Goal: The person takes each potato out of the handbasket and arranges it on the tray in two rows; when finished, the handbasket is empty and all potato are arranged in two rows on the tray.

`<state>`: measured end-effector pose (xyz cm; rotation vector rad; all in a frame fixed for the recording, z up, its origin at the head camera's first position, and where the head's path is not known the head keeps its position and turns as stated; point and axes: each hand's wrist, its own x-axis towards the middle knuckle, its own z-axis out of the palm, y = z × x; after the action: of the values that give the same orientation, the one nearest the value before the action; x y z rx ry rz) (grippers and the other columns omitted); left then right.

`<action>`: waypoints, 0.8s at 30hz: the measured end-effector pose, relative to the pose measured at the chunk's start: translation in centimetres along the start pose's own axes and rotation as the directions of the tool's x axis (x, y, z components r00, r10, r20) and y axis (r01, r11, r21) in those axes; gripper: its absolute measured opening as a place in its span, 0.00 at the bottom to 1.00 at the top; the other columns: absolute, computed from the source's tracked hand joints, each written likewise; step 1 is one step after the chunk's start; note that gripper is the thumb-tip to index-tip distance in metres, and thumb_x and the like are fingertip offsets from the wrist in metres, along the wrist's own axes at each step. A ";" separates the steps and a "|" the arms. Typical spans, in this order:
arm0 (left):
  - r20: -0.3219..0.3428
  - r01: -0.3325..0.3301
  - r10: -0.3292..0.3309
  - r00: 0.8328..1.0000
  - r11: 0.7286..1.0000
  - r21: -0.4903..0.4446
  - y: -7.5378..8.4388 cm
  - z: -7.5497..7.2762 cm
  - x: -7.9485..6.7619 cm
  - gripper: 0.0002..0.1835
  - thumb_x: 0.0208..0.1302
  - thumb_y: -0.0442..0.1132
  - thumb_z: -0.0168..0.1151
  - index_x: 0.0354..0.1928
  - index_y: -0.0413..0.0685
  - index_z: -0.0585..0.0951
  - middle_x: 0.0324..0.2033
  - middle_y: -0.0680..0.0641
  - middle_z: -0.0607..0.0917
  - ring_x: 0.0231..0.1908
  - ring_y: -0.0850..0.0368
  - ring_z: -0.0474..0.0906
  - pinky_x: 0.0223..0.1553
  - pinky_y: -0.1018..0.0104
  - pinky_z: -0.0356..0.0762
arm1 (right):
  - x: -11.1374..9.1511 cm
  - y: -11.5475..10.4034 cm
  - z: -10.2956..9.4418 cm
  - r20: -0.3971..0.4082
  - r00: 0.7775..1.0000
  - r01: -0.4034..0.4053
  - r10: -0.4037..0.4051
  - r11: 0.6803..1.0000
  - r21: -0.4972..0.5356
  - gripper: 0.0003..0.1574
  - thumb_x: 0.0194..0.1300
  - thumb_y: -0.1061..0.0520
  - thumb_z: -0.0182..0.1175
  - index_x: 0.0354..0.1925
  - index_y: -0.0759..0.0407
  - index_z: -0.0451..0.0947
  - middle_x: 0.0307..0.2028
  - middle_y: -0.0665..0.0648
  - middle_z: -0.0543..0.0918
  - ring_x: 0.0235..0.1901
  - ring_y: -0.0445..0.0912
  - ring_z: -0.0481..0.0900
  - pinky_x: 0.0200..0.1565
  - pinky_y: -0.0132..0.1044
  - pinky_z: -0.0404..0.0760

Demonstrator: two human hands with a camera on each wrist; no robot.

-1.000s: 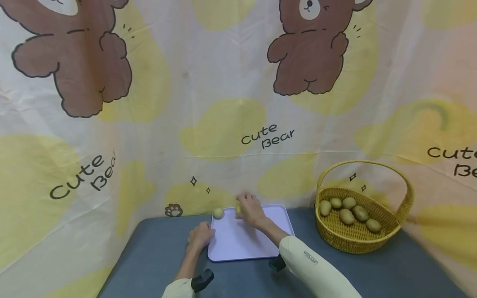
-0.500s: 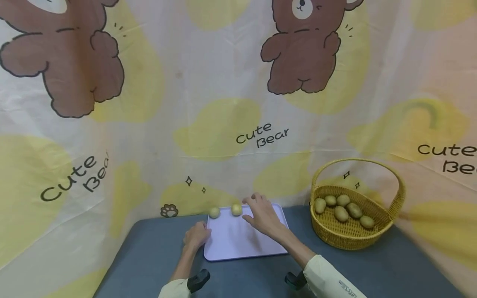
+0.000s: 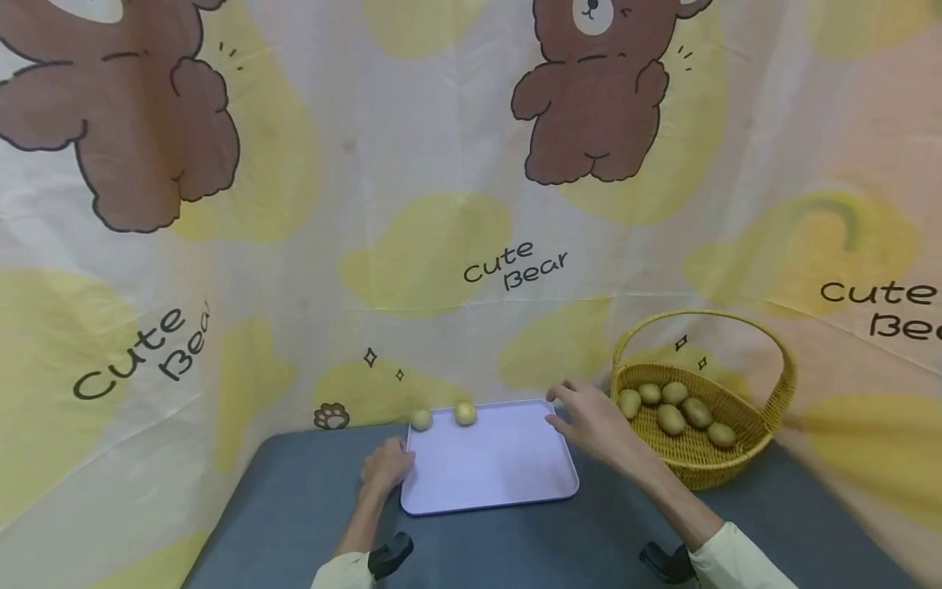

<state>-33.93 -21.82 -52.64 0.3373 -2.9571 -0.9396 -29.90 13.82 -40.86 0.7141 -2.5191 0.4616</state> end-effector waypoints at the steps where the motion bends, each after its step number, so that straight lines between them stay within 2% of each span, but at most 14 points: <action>1: -0.003 0.002 -0.002 1.000 1.000 -0.002 0.1 -0.1 -0.1 0.11 0.64 0.38 0.56 0.25 0.49 0.68 0.21 0.49 0.68 0.24 0.54 0.65 0.28 0.60 0.57 | -0.1 0.6 -0.6 0.005 1.000 -0.013 0.013 1.000 -0.002 0.14 0.60 0.58 0.75 0.44 0.58 0.84 0.38 0.55 0.85 0.35 0.47 0.82 0.37 0.39 0.80; 6: -0.012 0.007 -0.007 1.000 1.000 -0.011 0.1 -0.1 -0.2 0.10 0.66 0.39 0.57 0.27 0.48 0.70 0.23 0.48 0.70 0.26 0.52 0.67 0.30 0.59 0.58 | -0.2 3.6 -3.6 0.110 0.990 -0.095 0.090 0.995 0.036 0.12 0.65 0.58 0.72 0.45 0.60 0.84 0.41 0.59 0.86 0.37 0.49 0.84 0.36 0.40 0.81; 11: -0.008 0.005 -0.005 1.000 1.000 -0.016 -0.1 -0.2 -0.3 0.10 0.66 0.39 0.56 0.27 0.48 0.69 0.22 0.48 0.69 0.25 0.53 0.66 0.30 0.60 0.57 | 0.8 6.6 -6.4 0.287 0.944 -0.174 0.162 0.985 0.017 0.15 0.68 0.57 0.69 0.49 0.64 0.82 0.46 0.65 0.87 0.37 0.50 0.84 0.37 0.44 0.81; 14: -0.010 0.008 -0.008 1.000 1.000 -0.020 -0.2 -0.3 -0.2 0.11 0.66 0.39 0.56 0.26 0.48 0.69 0.22 0.48 0.69 0.25 0.53 0.66 0.29 0.60 0.57 | 1.7 8.6 -7.6 0.380 0.914 -0.159 0.142 0.987 0.016 0.17 0.69 0.58 0.67 0.50 0.68 0.80 0.48 0.70 0.85 0.40 0.54 0.84 0.40 0.47 0.82; 18: -0.014 0.012 -0.013 1.000 1.000 -0.016 -0.3 -0.3 0.0 0.10 0.67 0.39 0.56 0.27 0.48 0.70 0.23 0.48 0.70 0.26 0.53 0.67 0.30 0.60 0.58 | 2.8 11.8 -7.9 0.457 0.884 -0.117 0.103 0.993 0.003 0.16 0.68 0.60 0.66 0.48 0.72 0.79 0.46 0.72 0.84 0.37 0.55 0.83 0.40 0.48 0.82; 22: -0.012 0.014 -0.014 1.000 1.000 -0.014 -0.1 -0.2 0.0 0.11 0.68 0.40 0.56 0.27 0.49 0.70 0.23 0.48 0.70 0.26 0.53 0.67 0.30 0.60 0.58 | 3.6 14.7 -7.3 0.549 0.824 -0.145 0.143 0.989 -0.040 0.13 0.67 0.61 0.65 0.45 0.71 0.80 0.44 0.71 0.85 0.37 0.54 0.83 0.39 0.47 0.82; 24: -0.012 0.013 -0.013 1.000 1.000 -0.016 -0.1 -0.1 -0.1 0.11 0.68 0.39 0.56 0.26 0.49 0.70 0.22 0.48 0.69 0.26 0.53 0.66 0.30 0.59 0.58 | 3.8 15.9 -6.9 0.599 0.779 -0.195 0.182 0.980 -0.045 0.11 0.68 0.61 0.64 0.44 0.69 0.81 0.40 0.66 0.84 0.33 0.51 0.82 0.36 0.43 0.81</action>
<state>-33.82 -21.92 -52.61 0.3609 -2.9387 -0.9590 -39.20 28.10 -36.14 0.6971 -3.2176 0.3639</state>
